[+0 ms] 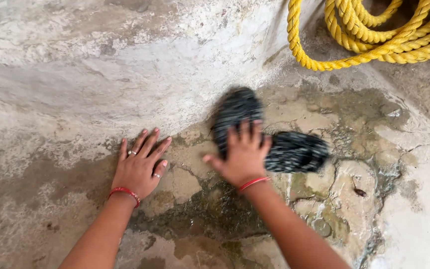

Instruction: Hand-wash a small black cloth and use it to scrub the floor.

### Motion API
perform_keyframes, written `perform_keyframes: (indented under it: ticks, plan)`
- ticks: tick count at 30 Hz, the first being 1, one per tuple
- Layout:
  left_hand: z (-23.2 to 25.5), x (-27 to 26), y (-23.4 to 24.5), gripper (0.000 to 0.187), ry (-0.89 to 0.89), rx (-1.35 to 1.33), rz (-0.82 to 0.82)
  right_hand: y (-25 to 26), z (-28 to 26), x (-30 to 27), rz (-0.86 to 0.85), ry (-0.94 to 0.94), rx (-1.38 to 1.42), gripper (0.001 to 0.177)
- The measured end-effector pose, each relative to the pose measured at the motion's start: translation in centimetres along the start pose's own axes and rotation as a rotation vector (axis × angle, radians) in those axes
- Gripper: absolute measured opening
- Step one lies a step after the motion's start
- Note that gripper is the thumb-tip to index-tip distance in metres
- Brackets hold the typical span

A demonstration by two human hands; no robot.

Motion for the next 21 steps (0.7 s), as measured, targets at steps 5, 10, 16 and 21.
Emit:
perform_keyframes:
  ticks: [5, 10, 16, 21]
  plan:
    - [0.5, 0.0, 0.9, 0.046, 0.052, 0.174, -0.187, -3.3, -2.7, -1.0, 0.176, 0.359, -0.068, 0.077]
    - [1.6, -0.1, -1.4, 0.044, 0.12, 0.182, -0.191, 0.0, 4.1, -1.0, 0.189, 0.2, -0.095, 0.062]
    - [2.6, -1.8, -0.5, 0.059, 0.323, -0.009, -0.052, -1.4, 17.8, -4.3, 0.438, -0.366, -0.063, 0.067]
    - [2.6, -2.1, 0.2, 0.063, 0.303, -0.063, -0.072, -4.3, 20.9, -6.4, 0.46, -0.539, -0.039, 0.065]
Point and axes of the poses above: each hand's wrist, its own x-axis towards the middle knuckle, its own y-axis out of the back of the hand, z = x × y, the point moved 3 cm from there along x, towards the middle knuckle, and after that the axes turned 4 degrees about x, right-handed, at the moved point
